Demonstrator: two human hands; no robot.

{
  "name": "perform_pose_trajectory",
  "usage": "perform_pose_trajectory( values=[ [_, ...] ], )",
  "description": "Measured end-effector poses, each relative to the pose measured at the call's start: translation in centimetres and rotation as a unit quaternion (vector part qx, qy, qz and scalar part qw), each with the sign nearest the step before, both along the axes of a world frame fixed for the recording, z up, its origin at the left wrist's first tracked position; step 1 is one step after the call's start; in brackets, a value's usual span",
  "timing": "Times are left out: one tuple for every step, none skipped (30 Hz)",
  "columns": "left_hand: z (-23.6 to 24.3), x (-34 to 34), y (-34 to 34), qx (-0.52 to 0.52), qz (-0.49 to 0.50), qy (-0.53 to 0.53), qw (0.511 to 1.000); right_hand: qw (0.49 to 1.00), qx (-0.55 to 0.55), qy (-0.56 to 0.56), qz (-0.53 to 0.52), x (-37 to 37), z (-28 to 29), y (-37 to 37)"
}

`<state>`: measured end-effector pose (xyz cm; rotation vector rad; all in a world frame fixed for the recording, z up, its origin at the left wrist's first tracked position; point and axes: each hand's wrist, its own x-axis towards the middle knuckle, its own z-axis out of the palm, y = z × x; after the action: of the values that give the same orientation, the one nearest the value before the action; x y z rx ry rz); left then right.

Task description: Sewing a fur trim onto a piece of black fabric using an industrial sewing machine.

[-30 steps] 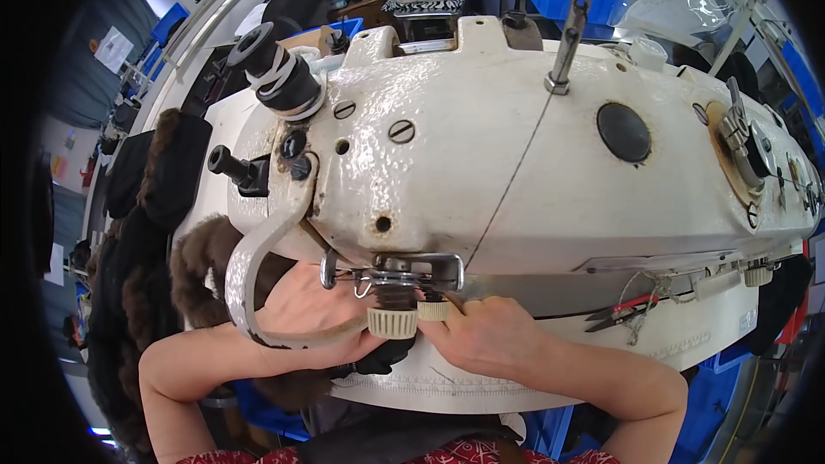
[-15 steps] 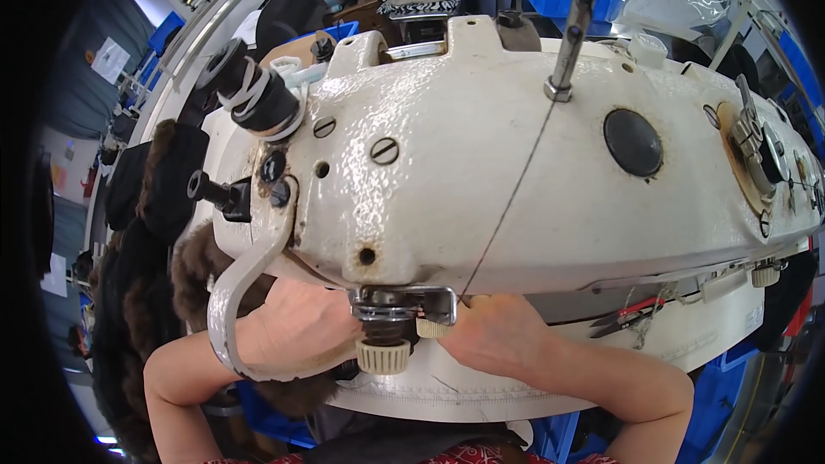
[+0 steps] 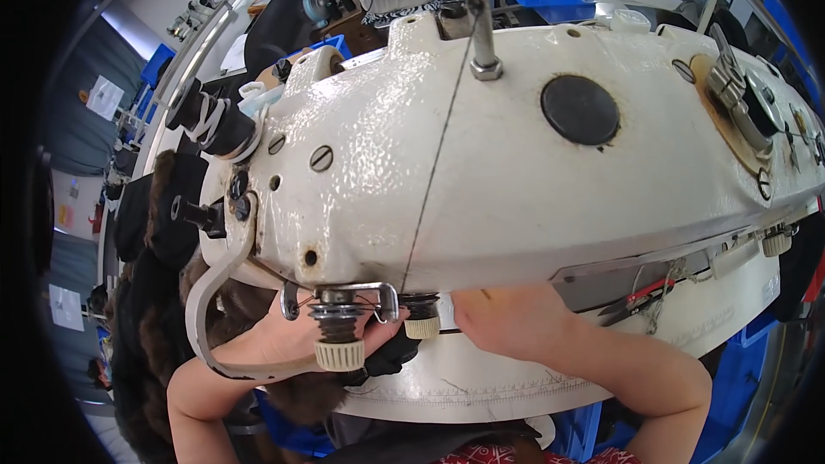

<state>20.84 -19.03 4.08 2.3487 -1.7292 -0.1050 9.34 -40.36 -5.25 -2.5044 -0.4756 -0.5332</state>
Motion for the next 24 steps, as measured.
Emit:
perform_pose_trajectory(
  values=[
    [0.3, 0.0, -0.2, 0.027, 0.002, -0.002, 1.000, 1.000, 0.011, 0.010, -0.022, 0.2, -0.1, -0.1],
    [0.0, 0.1, -0.2, 0.049, -0.021, -0.050, 0.997, 0.999, 0.023, 0.020, -0.045, 0.3, -0.3, -0.1],
    [0.2, 0.1, -0.3, 0.053, -0.021, -0.051, 0.997, 0.998, 0.027, 0.019, -0.046, 0.4, -0.5, -0.1],
    [0.5, -0.1, -0.5, 0.041, 0.004, -0.029, 0.999, 0.998, 0.024, 0.018, -0.048, 0.6, -0.3, 0.0],
    [0.8, -0.1, -0.4, 0.028, 0.032, -0.005, 0.999, 0.998, 0.020, 0.019, -0.048, 0.9, 0.1, 0.4],
    [1.0, -0.2, -0.7, 0.046, 0.038, 0.016, 0.998, 0.997, -0.024, 0.006, -0.073, 0.6, 0.8, 0.5],
    [0.9, -0.3, -0.5, 0.048, 0.033, 0.014, 0.998, 0.997, -0.023, 0.005, -0.078, 0.5, 1.3, 0.6],
    [0.4, -0.3, 0.0, 0.044, 0.038, 0.038, 0.998, 0.996, -0.029, 0.010, -0.085, 0.5, 1.7, 0.5],
    [0.2, -0.3, 0.1, 0.040, 0.040, 0.062, 0.996, 0.995, -0.036, 0.016, -0.094, 0.4, 1.9, 0.5],
    [0.3, -0.4, -0.2, -0.014, 0.048, 0.037, 0.998, 0.997, -0.011, -0.010, -0.074, 0.5, 1.4, 0.5],
    [-0.4, 0.3, 0.9, 0.056, -0.014, -0.081, 0.995, 0.997, -0.006, -0.011, -0.080, 0.3, 1.5, 0.6],
    [-0.3, 0.2, 1.2, 0.084, 0.031, -0.067, 0.994, 0.998, -0.026, -0.025, -0.049, 0.2, 1.7, 0.7],
    [-0.1, 0.1, 1.2, 0.112, 0.077, -0.053, 0.989, 0.998, -0.046, -0.039, -0.018, 0.2, 1.7, 0.8],
    [0.1, 0.0, 1.0, 0.117, 0.072, -0.057, 0.989, 0.998, -0.042, -0.052, -0.005, 0.2, 1.6, 1.0],
    [0.7, -0.1, 0.5, 0.118, 0.102, 0.004, 0.988, 0.998, -0.035, -0.054, -0.008, 0.3, 1.5, 1.2],
    [1.1, -0.2, 0.1, 0.119, 0.132, 0.064, 0.982, 0.998, -0.052, -0.036, -0.005, 0.3, 1.3, 1.3],
    [0.4, 0.1, 0.3, 0.126, 0.208, 0.161, 0.957, 0.997, -0.069, -0.018, -0.003, 0.3, 1.1, 1.4],
    [0.5, 0.3, -0.1, 0.137, 0.218, 0.173, 0.951, 0.998, -0.062, -0.020, -0.007, 0.4, 1.0, 1.5],
    [0.7, 0.6, -0.5, 0.148, 0.227, 0.186, 0.944, 0.997, -0.081, -0.018, -0.006, 0.5, 0.9, 1.6],
    [-0.5, 1.7, -0.4, 0.088, 0.128, 0.189, 0.970, 0.995, -0.100, -0.015, -0.005, 0.5, 0.8, 1.6],
    [-1.3, 2.2, 0.5, 0.068, 0.100, 0.116, 0.986, 0.996, -0.088, -0.024, -0.002, 0.5, 1.0, 1.9],
    [-1.5, 2.4, 1.5, 0.077, 0.091, 0.109, 0.987, 0.995, -0.097, -0.017, 0.005, 0.3, 1.2, 2.2],
    [-1.7, 3.0, 0.5, 0.082, 0.066, 0.114, 0.988, 0.994, -0.113, 0.004, 0.001, 0.5, 0.9, 2.1],
    [-2.0, 3.3, -0.2, 0.088, 0.058, 0.117, 0.988, 0.994, -0.108, 0.009, -0.007, 0.5, 0.6, 1.9]
  ],
)
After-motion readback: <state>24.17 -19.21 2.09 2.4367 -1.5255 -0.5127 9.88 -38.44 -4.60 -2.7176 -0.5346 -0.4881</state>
